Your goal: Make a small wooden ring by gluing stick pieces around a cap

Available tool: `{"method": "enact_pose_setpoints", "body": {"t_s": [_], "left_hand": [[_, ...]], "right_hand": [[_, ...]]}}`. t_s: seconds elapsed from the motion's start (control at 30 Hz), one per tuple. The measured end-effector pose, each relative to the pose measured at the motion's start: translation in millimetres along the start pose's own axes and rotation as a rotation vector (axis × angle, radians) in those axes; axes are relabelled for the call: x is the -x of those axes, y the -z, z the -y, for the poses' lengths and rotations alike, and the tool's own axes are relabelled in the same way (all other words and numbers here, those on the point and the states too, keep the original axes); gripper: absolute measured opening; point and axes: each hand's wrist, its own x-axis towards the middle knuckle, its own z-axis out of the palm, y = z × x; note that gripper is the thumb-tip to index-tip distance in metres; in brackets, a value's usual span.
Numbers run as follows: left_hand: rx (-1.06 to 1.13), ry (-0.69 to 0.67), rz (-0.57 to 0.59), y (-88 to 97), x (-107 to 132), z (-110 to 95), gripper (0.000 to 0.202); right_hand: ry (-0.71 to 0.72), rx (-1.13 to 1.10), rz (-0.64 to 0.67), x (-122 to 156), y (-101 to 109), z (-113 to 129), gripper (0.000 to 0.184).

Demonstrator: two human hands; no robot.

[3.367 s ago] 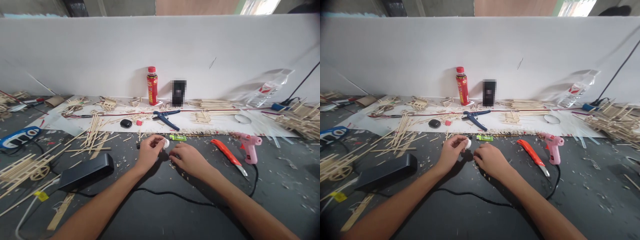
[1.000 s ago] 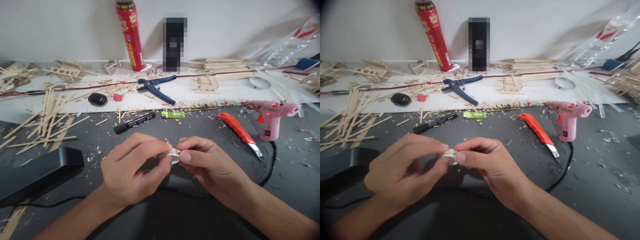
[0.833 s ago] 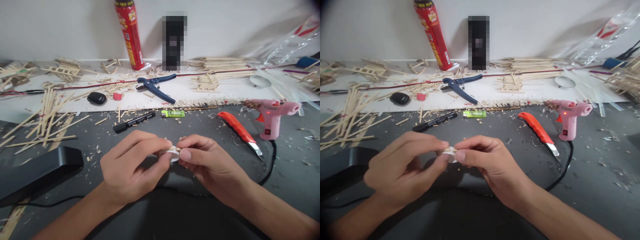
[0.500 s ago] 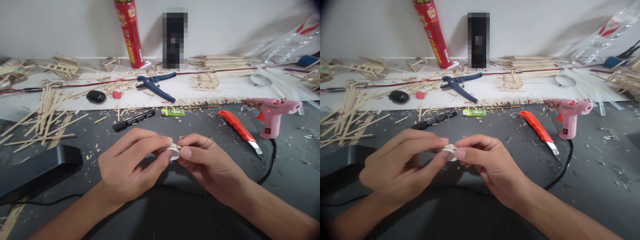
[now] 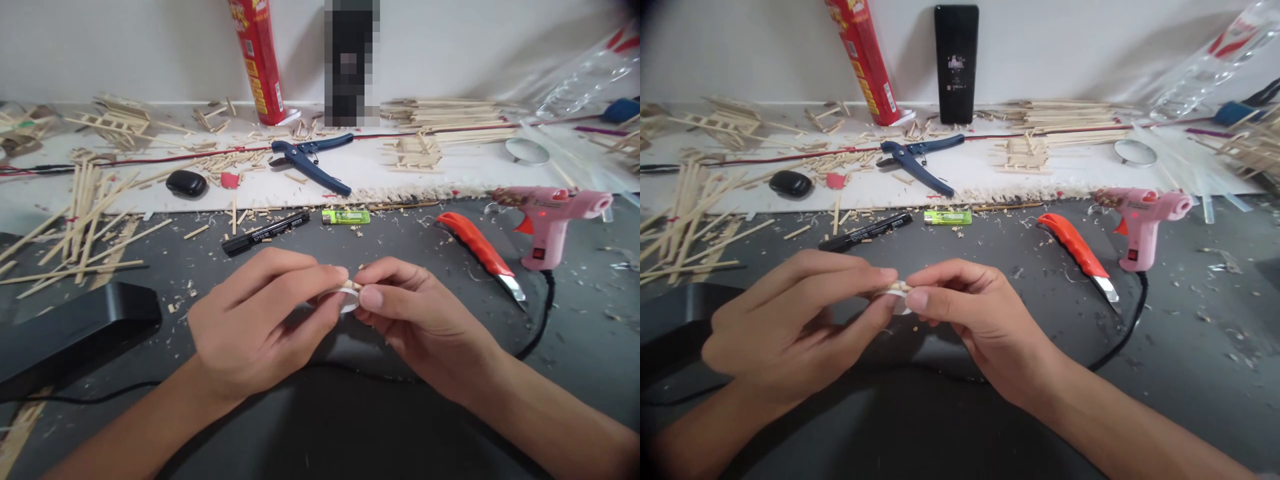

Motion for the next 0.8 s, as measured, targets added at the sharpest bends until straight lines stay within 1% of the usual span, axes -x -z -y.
{"method": "enact_pose_setpoints", "body": {"t_s": [0.2, 0.3, 0.47, 0.53, 0.6, 0.7, 0.8], "left_hand": [[-0.012, -0.022, -0.012, -1.3, -0.3, -1.5, 0.018], [-0.014, -0.024, -0.005, -1.5, 0.6, -1.3, 0.017], [-0.008, -0.030, 0.002, -1.5, 0.3, 0.0, 0.019], [0.012, 0.017, -0.004, -1.8, -0.5, -0.1, 0.018], [0.047, 0.102, -0.011, -2.4, -1.0, -0.9, 0.017], [0.096, 0.206, -0.010, -3.8, -0.3, -2.6, 0.017], [0.117, 0.244, -0.006, -4.9, 1.5, -3.6, 0.021]], "right_hand": [[-0.004, 0.009, 0.022, 1.5, 0.7, 1.2, 0.006], [-0.003, 0.002, 0.044, 2.1, 0.8, 1.4, 0.007], [-0.003, 0.013, 0.033, 2.6, -0.5, 2.7, 0.008], [0.028, 0.022, 0.026, 2.2, -0.6, 3.7, 0.012], [0.072, 0.051, 0.001, 1.2, 0.3, 4.2, 0.015], [0.154, 0.146, -0.045, -0.8, 2.7, 3.2, 0.011], [0.254, 0.247, -0.039, -1.6, 4.0, 1.6, 0.008]]}}
